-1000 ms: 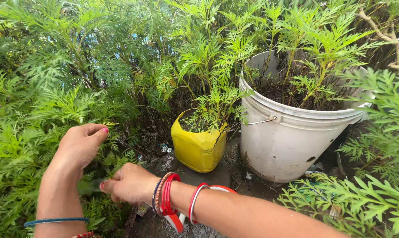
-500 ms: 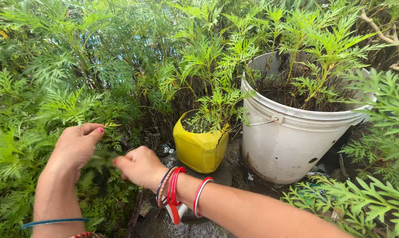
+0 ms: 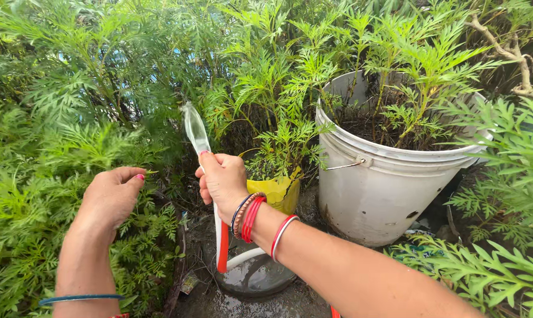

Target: The person waters plants in several containers on a rooftop using a hose.

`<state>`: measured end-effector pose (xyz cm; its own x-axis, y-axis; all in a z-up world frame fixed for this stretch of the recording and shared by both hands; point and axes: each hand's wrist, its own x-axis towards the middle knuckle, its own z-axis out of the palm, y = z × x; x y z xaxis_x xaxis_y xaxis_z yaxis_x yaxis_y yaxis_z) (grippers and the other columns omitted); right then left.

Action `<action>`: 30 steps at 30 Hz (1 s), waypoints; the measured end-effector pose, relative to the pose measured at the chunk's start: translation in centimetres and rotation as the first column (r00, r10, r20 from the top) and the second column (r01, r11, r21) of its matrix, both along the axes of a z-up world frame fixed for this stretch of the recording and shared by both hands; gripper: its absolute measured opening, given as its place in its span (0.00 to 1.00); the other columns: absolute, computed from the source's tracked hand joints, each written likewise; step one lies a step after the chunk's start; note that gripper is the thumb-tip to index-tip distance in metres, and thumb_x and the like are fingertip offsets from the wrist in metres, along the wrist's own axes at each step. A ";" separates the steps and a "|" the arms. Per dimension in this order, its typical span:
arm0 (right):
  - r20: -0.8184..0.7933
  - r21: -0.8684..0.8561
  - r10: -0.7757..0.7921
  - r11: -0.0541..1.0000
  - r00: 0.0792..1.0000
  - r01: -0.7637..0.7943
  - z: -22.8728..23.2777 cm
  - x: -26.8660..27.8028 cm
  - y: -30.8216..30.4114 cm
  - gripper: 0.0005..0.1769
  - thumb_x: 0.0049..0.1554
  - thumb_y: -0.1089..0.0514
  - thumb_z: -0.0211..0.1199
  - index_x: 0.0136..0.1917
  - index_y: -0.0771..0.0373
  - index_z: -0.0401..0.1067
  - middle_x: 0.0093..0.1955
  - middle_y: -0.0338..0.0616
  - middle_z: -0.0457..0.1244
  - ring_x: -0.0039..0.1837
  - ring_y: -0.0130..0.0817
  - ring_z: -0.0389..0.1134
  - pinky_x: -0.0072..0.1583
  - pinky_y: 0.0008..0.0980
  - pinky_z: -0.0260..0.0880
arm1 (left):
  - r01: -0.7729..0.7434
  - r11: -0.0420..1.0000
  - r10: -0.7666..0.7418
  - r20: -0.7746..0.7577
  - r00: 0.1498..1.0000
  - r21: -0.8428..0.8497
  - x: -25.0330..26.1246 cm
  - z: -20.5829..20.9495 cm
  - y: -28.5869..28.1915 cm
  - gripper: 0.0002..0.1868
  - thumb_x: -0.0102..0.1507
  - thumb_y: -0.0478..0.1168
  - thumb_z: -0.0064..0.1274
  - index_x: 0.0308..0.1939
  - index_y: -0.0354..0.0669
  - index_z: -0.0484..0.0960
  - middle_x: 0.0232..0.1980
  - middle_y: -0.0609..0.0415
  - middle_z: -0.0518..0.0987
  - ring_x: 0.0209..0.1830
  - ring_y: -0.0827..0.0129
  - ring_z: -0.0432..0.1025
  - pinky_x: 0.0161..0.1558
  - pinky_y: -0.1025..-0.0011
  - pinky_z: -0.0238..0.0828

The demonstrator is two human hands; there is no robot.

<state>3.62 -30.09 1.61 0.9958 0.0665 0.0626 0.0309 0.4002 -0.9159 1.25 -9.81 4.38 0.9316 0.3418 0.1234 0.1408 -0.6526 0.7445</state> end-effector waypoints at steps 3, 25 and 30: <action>-0.017 0.005 -0.011 1.000 1.000 0.011 0.3 0.0 -0.4 0.21 0.60 0.47 0.59 0.34 0.65 0.68 0.24 0.38 0.59 0.22 0.26 0.58 0.25 0.30 0.58 | -0.006 0.997 0.011 -0.058 0.998 0.080 0.3 0.3 -1.6 0.18 0.68 0.45 0.52 0.60 0.49 0.85 0.35 0.43 0.83 0.36 0.61 0.74 0.44 0.61 0.71; -0.057 0.067 -0.309 0.948 0.949 0.312 3.9 4.2 -9.1 0.16 0.52 0.52 0.60 0.30 0.66 0.67 0.22 0.40 0.56 0.21 0.28 0.54 0.24 0.31 0.54 | 0.197 0.968 -0.197 -0.013 0.980 0.157 4.5 -0.8 -10.1 0.19 0.65 0.44 0.51 0.57 0.47 0.84 0.53 0.42 0.84 0.54 0.50 0.78 0.59 0.59 0.71; -0.044 0.111 -0.440 0.890 0.897 0.442 5.2 6.5 -13.2 0.15 0.52 0.54 0.60 0.30 0.65 0.66 0.22 0.41 0.56 0.21 0.30 0.53 0.24 0.31 0.53 | 0.239 0.962 -0.240 -0.011 0.971 0.134 5.6 -1.4 -11.9 0.18 0.65 0.44 0.51 0.57 0.46 0.84 0.52 0.42 0.85 0.54 0.51 0.79 0.58 0.60 0.72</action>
